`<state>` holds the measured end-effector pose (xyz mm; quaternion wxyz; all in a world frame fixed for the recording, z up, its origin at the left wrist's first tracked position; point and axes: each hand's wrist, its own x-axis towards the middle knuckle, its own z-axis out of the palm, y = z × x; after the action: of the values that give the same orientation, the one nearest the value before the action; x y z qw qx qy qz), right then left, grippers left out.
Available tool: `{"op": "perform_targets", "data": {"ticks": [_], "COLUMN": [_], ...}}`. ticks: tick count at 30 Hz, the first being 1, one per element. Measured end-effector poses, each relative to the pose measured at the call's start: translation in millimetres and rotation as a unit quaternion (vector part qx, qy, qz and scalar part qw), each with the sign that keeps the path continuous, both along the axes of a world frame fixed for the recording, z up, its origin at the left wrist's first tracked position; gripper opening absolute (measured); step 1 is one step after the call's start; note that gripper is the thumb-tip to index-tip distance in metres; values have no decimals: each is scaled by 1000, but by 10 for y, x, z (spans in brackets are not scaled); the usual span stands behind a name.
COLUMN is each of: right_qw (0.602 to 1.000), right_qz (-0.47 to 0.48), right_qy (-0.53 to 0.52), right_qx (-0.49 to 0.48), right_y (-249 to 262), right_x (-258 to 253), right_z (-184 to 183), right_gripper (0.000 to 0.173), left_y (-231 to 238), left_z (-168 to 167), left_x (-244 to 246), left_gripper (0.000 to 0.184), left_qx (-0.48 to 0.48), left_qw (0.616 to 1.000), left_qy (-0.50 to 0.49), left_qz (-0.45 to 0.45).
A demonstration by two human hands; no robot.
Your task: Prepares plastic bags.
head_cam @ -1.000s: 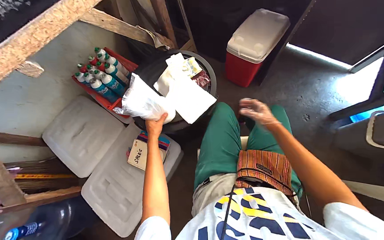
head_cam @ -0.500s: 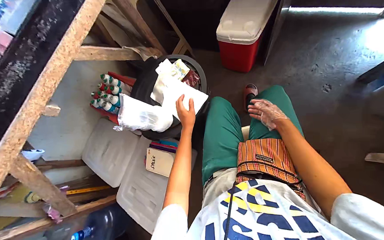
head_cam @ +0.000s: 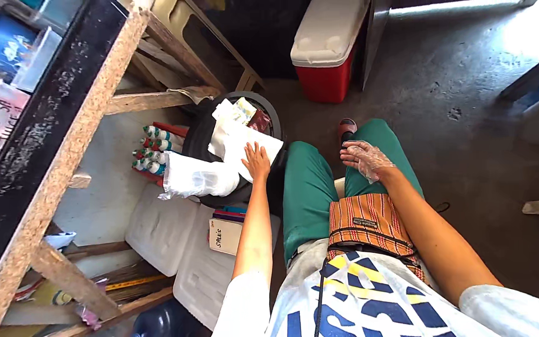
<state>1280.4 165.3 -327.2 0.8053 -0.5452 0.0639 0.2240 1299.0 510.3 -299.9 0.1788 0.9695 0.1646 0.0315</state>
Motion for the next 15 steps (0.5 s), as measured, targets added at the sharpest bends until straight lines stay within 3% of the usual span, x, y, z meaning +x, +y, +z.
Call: {"op": "perform_targets", "data": {"ticks": [6,9,12,13,15], "right_qw": [1000,1000,999,997,979], "right_qz": [-4,-1,20,49,169], "right_qy": [4,0,10,9,-23], "right_qx": [0,2,-26,-54,-111], "right_y": [-28,-15,-20,-9,77], "right_x": [-33,-38,-14,-8,7], "right_z": [36,12,63,146,404], "right_gripper": [36,37,38,40,47], "left_y": [9,76,288,341,359], "left_z": [-2,139,520,710,1139], "left_x": [-30,-28,-119,-224,-537], "left_gripper": [56,58,57,56,56], "left_qx": [-95,-257,-437,-442,-372], "left_qw": [989,937,870,875,921], "left_qy": [-88,-171,-171,-155,-105], "left_qz": [67,165,153,122,34]}}
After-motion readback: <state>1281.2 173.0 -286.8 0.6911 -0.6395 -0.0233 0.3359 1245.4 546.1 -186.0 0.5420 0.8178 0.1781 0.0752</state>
